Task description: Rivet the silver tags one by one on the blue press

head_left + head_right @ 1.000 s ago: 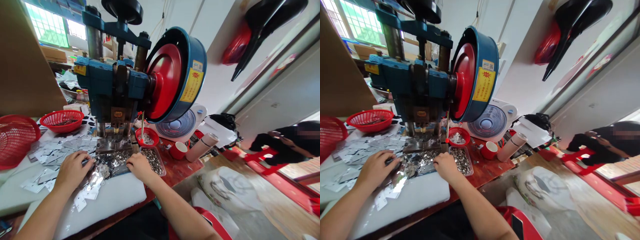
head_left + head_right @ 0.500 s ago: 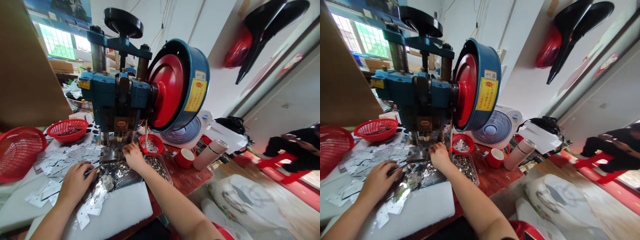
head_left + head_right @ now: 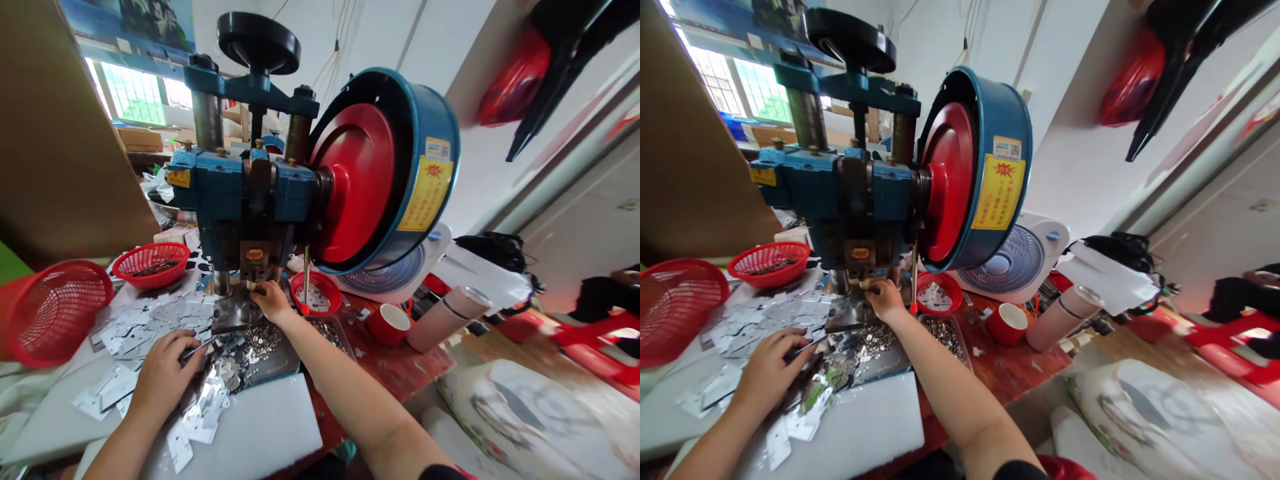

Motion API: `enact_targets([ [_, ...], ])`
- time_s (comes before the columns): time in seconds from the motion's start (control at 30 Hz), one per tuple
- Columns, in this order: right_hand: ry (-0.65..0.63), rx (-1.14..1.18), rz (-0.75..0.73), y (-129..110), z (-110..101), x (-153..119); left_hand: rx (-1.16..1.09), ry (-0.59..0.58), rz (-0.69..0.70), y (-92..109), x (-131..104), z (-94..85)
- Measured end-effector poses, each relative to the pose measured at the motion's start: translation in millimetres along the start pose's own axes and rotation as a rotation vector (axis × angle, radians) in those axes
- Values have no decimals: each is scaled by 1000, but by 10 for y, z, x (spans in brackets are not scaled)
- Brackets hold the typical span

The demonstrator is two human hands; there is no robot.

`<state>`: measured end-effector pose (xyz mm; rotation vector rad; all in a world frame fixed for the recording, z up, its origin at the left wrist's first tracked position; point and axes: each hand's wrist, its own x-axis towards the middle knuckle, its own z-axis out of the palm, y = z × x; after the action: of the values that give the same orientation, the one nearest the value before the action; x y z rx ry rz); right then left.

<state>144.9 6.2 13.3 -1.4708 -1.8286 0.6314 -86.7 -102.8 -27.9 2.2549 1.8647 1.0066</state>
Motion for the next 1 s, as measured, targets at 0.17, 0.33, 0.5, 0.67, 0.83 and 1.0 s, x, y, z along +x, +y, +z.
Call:
enact_targets([
  [0.17,85,93,25,112,-100,-206,10,33,44,24,12,-4],
  [0.33,-32,235,-14,8,-264,-666,9,65,94,108,8,-60],
  [0.5,-151,154,-156,-216,-329,-858,-70,-18,63,384,85,-124],
  [0.67,-141,197,-197,-211,-264,-720,-235,-204,-64,641,401,6],
  [0.83,17,172,-126,-55,-157,-427,-288,-158,-74,736,802,256],
  [1.0,85,72,-20,62,-69,-159,-328,-142,-139,684,1086,496],
])
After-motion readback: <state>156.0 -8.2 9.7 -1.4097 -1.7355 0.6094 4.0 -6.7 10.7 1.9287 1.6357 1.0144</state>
